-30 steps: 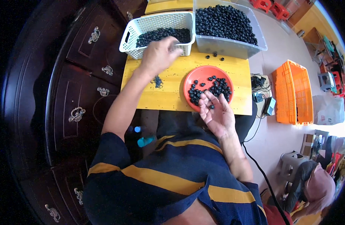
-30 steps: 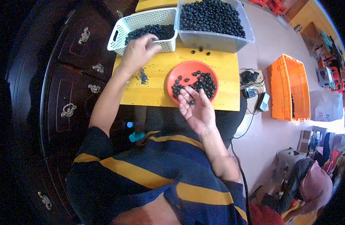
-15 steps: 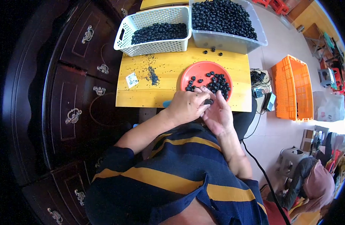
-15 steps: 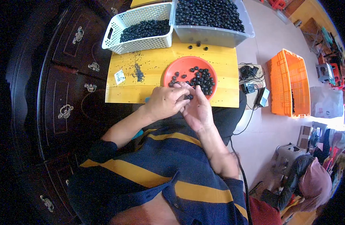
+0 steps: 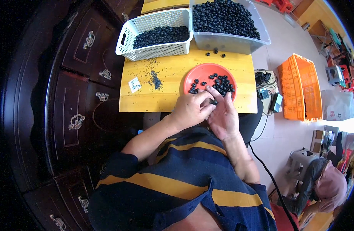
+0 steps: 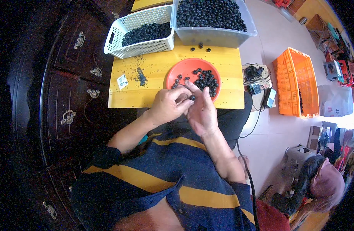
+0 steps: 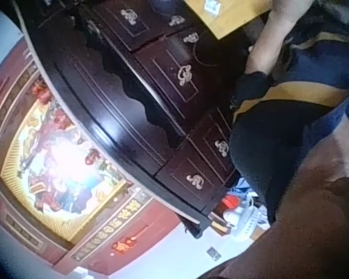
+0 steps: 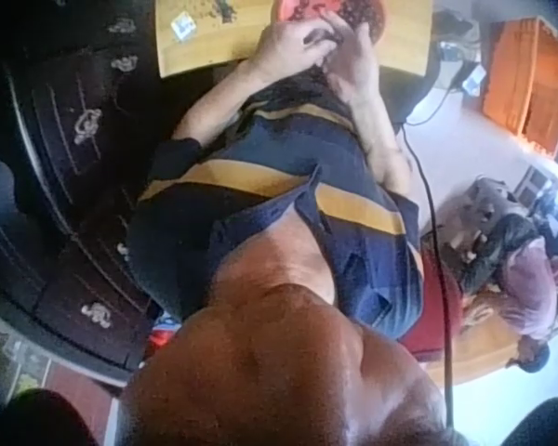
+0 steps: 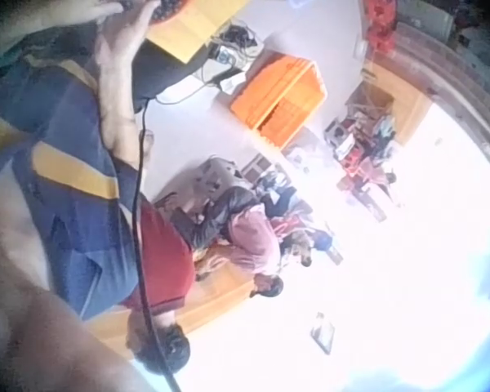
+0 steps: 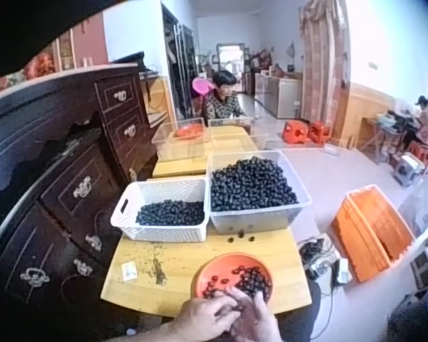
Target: The person sorts small black berries from a plate into sorting baskets and crates using a knife.
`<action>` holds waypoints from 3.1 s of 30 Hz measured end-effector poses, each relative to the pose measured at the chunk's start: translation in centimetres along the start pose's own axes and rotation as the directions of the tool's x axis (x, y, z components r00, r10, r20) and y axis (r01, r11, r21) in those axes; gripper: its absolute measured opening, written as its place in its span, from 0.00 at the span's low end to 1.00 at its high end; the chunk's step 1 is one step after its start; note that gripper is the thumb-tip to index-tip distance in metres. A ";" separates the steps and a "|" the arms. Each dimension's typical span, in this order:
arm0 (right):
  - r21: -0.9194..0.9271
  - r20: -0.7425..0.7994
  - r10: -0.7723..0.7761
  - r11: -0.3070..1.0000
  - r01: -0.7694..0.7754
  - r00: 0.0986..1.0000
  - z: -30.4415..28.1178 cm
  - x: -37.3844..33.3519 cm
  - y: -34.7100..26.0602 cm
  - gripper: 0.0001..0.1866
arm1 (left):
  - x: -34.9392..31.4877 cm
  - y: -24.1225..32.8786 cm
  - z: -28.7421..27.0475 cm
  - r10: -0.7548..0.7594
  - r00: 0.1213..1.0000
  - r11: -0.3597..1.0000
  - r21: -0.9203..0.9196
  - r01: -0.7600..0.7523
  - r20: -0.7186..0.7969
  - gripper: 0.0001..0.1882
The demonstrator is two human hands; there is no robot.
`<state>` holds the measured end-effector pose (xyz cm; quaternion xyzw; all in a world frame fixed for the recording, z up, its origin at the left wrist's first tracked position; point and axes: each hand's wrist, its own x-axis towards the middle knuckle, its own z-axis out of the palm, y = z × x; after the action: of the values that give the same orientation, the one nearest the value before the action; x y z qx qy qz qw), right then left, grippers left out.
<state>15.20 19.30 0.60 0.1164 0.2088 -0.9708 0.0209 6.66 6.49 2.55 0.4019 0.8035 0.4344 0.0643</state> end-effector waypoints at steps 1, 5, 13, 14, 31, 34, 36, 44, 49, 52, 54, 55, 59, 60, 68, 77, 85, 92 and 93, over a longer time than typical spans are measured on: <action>-0.052 -0.051 -0.028 0.998 0.025 0.998 -0.1 0.0 0.1 0.32 | 0.0 -0.1 -0.2 -0.030 1.000 0.999 -0.038 0.030 -0.008 0.09; -0.178 -0.117 -0.079 0.982 0.057 0.990 0.0 -0.5 0.3 0.21 | 0.2 0.1 -0.9 -0.058 0.994 0.994 -0.096 0.049 -0.093 0.09; -0.217 -0.145 -0.217 0.959 0.183 0.965 -0.1 -0.3 1.1 0.13 | 0.2 0.4 -1.0 0.073 0.990 0.993 0.099 -0.062 -0.117 0.11; -0.236 -0.139 -0.219 0.954 0.183 0.966 -0.1 -0.3 1.1 0.12 | 0.1 0.4 -1.2 0.096 0.990 0.983 0.167 -0.078 -0.102 0.11; -0.432 -0.038 -0.368 0.845 0.317 0.929 -0.1 -0.5 0.4 0.08 | 0.9 1.4 -3.6 0.143 0.988 0.983 0.119 -0.136 -0.052 0.10; -0.419 -0.018 -0.339 0.857 0.301 0.940 -0.2 -0.7 0.3 0.09 | 1.1 1.2 -4.4 0.089 0.994 0.985 0.140 -0.096 0.056 0.18; -0.369 -0.001 -0.298 0.887 0.276 0.955 -1.1 -0.8 0.3 0.10 | 1.3 0.9 -4.6 0.121 0.978 0.979 0.145 -0.146 0.170 0.25; -0.185 0.044 -0.131 0.973 0.137 0.990 -1.3 -0.9 0.3 0.10 | 1.5 0.6 -4.4 0.176 0.960 0.963 0.167 -0.214 0.218 0.28; -0.151 0.048 -0.087 0.984 0.093 0.995 -0.8 -1.0 0.1 0.11 | 1.3 0.5 -4.0 0.222 0.956 0.953 0.165 -0.254 0.191 0.27; -0.134 0.088 -0.063 0.988 0.075 0.994 -1.0 -1.0 -0.1 0.11 | 1.3 0.5 -3.8 0.238 0.957 0.953 0.152 -0.263 0.166 0.26; -0.119 0.102 -0.052 0.991 0.064 0.993 -0.9 -0.9 -0.1 0.11 | 1.2 0.3 -3.6 0.259 0.956 0.949 0.146 -0.278 0.139 0.26; -0.100 0.104 -0.041 0.994 0.052 0.994 -0.8 -0.9 -0.1 0.11 | 1.2 0.3 -3.7 0.258 0.956 0.950 0.146 -0.277 0.138 0.26; -0.037 0.068 -0.012 0.999 0.014 0.998 0.1 -0.9 0.1 0.11 | 1.2 0.3 -3.5 0.272 0.956 0.949 0.133 -0.285 0.109 0.26; -0.037 0.067 -0.011 0.999 0.013 0.998 0.2 -0.9 0.2 0.11 | 1.3 0.2 -3.5 0.278 0.956 0.949 0.124 -0.289 0.099 0.26; -0.018 0.070 -0.011 1.000 0.012 0.998 0.6 -0.8 0.2 0.12 | 1.1 -0.1 -3.3 0.278 0.955 0.948 0.131 -0.290 0.102 0.25; 0.030 0.055 -0.003 1.000 0.001 0.999 -0.3 -0.5 0.7 0.13 | 0.8 -0.7 -2.6 0.256 0.964 0.957 0.122 -0.263 0.070 0.23; 0.240 -0.004 0.130 0.963 -0.125 0.992 -1.1 -0.4 1.3 0.14 | 0.9 -0.3 -3.5 0.247 0.969 0.964 0.107 -0.245 -0.009 0.25; 0.178 -0.047 0.152 0.974 -0.141 0.987 -0.6 -0.2 1.6 0.17 | 1.0 -0.1 -3.9 0.235 0.970 0.951 0.194 -0.241 0.057 0.25; 0.178 -0.047 0.152 0.974 -0.141 0.987 -0.4 -0.2 1.6 0.17 | 1.0 -0.1 -3.9 0.238 0.969 0.945 0.213 -0.247 0.065 0.25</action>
<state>15.67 18.02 -0.37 0.1623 0.1147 -0.9771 0.0758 4.19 4.65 5.10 0.5107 0.7896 0.3397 -0.0188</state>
